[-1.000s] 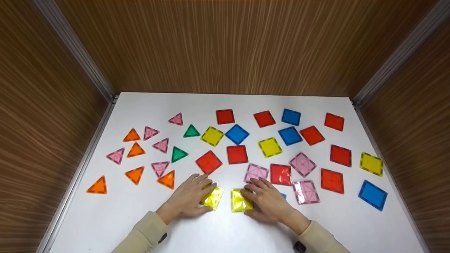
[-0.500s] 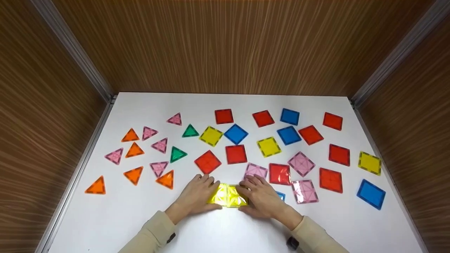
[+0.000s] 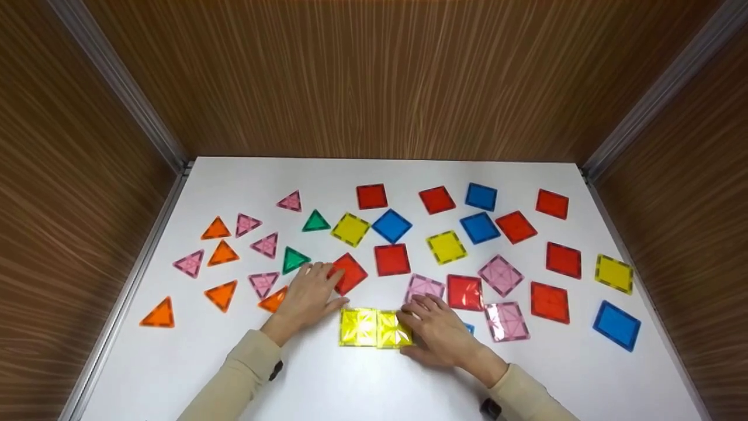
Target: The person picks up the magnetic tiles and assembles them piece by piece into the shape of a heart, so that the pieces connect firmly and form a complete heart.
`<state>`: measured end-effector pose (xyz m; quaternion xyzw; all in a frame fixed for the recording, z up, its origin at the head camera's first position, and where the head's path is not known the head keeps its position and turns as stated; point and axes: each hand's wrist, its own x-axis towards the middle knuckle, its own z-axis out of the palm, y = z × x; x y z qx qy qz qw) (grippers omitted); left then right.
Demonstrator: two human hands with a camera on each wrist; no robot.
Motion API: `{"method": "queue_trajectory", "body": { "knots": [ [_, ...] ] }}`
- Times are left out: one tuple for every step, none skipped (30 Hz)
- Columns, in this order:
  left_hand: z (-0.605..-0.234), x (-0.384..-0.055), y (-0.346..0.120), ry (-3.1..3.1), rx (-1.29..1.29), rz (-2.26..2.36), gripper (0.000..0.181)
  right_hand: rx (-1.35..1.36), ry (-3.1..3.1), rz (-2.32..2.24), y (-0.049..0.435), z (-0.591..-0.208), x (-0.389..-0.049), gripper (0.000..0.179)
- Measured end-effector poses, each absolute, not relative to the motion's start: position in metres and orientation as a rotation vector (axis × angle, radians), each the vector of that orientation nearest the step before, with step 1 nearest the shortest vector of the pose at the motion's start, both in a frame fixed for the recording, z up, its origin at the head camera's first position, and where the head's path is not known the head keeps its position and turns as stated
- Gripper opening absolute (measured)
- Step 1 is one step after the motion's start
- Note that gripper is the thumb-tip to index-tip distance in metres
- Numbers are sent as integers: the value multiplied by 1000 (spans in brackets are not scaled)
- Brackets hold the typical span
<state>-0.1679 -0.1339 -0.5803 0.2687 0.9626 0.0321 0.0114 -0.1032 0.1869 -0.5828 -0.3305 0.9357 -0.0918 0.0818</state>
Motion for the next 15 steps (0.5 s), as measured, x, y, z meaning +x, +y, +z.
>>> {"method": "queue_trajectory", "body": {
  "knots": [
    [-581, -171, -134, 3018, 821, 95, 74, -985, 2796, -276, 187, -583, -103, 66],
    [-581, -173, -133, 3032, 801, 93, 75, -983, 2798, -277, 188, -583, -103, 66],
    [-582, -176, -132, 3043, 783, 90, 75, -982, 2799, -278, 188, -583, -102, 66],
    [-583, -177, -132, 3051, 772, 91, 76, -981, 2799, -280, 188, -583, -102, 66],
    [-584, -179, -131, 3051, 760, 91, 76, -986, 2802, -273, 189, -583, -102, 66],
    [-585, -180, -130, 3046, 747, 103, 76, -990, 2804, -266, 189, -583, -102, 66],
    [-585, -180, -130, 3036, 735, 109, 75, -992, 2806, -259, 189, -583, -101, 66],
    [-586, -181, -129, 3024, 724, 121, 74, -997, 2810, -251, 190, -583, -101, 66],
    [-586, -181, -128, 3010, 715, 132, 73, -1001, 2811, -246, 190, -583, -101, 66],
    [-586, -181, -128, 2995, 708, 139, 72, -1004, 2811, -243, 191, -583, -102, 66],
    [-585, -181, -127, 2979, 698, 143, 71, -1008, 2811, -240, 191, -583, -102, 66],
    [-585, -182, -127, 2967, 693, 151, 69, -1007, 2809, -247, 191, -583, -102, 65],
    [-583, -182, -127, 2957, 696, 155, 67, -1007, 2807, -253, 191, -583, -103, 65],
    [-582, -183, -126, 2948, 703, 163, 65, -1006, 2807, -258, 191, -583, -103, 65],
    [-581, -183, -126, 2938, 713, 168, 64, -1004, 2808, -262, 191, -583, -104, 65]
  ]
}}
